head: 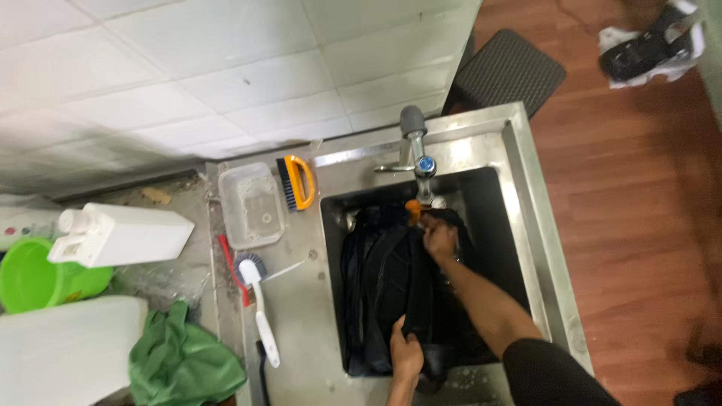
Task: The person washes a black bag in a stainless steel sink using a handheld orange hose and a bar of soap. They scrub the bag's exterior and interior surfaces, rinse it thoroughly with water, and squeeze out excess liquid.
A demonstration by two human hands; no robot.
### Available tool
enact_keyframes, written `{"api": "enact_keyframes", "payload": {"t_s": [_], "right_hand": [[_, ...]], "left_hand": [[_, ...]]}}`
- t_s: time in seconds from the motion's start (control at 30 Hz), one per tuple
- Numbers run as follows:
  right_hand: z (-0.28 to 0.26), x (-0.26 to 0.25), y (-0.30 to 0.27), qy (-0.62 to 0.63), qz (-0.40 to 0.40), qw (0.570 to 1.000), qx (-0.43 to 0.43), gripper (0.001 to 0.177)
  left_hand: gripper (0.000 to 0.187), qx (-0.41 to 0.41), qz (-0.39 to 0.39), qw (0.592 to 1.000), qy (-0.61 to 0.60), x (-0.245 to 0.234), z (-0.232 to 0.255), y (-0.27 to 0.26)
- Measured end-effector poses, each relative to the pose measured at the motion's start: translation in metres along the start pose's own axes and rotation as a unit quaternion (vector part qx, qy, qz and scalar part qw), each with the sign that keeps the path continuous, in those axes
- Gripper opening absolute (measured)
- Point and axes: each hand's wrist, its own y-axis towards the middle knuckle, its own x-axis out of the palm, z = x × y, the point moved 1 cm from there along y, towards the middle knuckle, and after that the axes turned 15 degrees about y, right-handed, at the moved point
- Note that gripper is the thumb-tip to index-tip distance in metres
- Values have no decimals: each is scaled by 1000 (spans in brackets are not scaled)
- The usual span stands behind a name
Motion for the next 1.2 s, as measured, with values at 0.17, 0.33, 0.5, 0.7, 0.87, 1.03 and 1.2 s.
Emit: {"api": "enact_keyframes", "payload": {"t_s": [0.17, 0.33, 0.5, 0.7, 0.87, 1.03, 1.2], "right_hand": [[-111, -82, -110, 45, -122, 991, 45, 40], [-105, -119, -189, 56, -240, 969, 19, 20], [-153, -210, -180, 342, -415, 774, 335, 52], [-146, -255, -201, 176, -322, 903, 225, 45], [-149, -271, -224, 248, -289, 903, 199, 48], [-152, -269, -228, 192, -272, 923, 195, 49], [-150, -269, -222, 274, -290, 898, 185, 50]], "left_hand": [[58, 55, 62, 992, -97, 17, -28, 34], [57, 62, 74, 991, -97, 28, -33, 72], [88, 407, 233, 883, -14, -29, 123, -26], [99, 502, 155, 851, 11, -106, 285, -137], [75, 624, 137, 761, -113, -115, 281, -162], [46, 649, 141, 724, -186, -116, 280, -154], [66, 553, 76, 821, -120, -115, 261, -140]]}}
